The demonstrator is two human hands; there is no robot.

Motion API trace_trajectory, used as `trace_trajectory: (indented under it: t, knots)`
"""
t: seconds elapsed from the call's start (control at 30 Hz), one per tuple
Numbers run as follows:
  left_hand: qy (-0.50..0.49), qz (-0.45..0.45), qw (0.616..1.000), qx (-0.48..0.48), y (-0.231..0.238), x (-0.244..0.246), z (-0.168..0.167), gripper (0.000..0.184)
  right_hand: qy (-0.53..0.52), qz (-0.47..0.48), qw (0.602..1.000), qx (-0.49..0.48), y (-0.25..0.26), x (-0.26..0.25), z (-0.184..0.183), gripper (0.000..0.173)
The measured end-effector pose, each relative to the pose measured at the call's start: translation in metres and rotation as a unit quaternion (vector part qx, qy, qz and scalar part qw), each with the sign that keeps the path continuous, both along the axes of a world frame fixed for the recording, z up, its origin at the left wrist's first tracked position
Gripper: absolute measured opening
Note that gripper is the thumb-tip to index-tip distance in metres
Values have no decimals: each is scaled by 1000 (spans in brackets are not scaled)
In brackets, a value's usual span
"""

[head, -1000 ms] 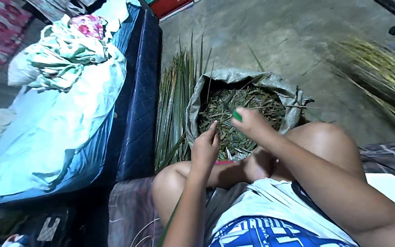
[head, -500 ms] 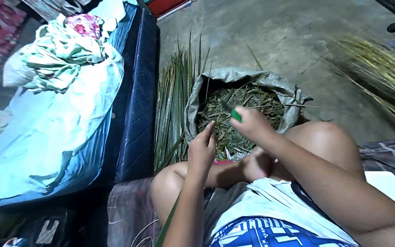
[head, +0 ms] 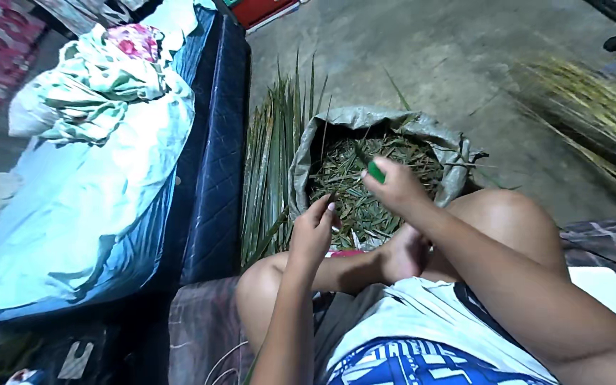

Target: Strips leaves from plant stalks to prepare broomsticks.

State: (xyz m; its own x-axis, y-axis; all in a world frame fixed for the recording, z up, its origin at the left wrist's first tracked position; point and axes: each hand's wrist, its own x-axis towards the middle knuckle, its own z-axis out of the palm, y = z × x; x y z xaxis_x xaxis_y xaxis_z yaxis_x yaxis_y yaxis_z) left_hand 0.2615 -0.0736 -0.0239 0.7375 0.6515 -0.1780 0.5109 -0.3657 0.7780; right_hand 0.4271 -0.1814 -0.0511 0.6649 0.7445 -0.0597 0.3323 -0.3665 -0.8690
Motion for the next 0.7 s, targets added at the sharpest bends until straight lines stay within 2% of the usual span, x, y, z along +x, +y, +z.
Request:
trace_trajectory:
  t: [0.1, 0.2, 0.33, 0.47, 0.57, 0.7]
  knots:
    - [10, -19, 1000, 3, -2, 0, -1, 30, 140, 74, 986, 58, 4, -26, -3, 28]
    - [57, -40, 998, 3, -4, -1, 1, 33, 235, 60, 966, 94, 15, -33, -11, 17]
    - [141, -58, 988, 29, -2, -3, 1, 40, 267, 5, 961, 77, 22, -15, -20, 19]
    - [152, -80, 983, 59, 1, -6, -8, 42, 258, -58, 962, 61, 18, -2, -21, 23]
    - [141, -57, 985, 79, 3, -4, -10, 42, 183, 42, 982, -39, 9, -10, -1, 22]
    - [121, -28, 986, 115, 2, 0, -4, 36, 120, 216, 962, -121, 5, -44, 9, 25]
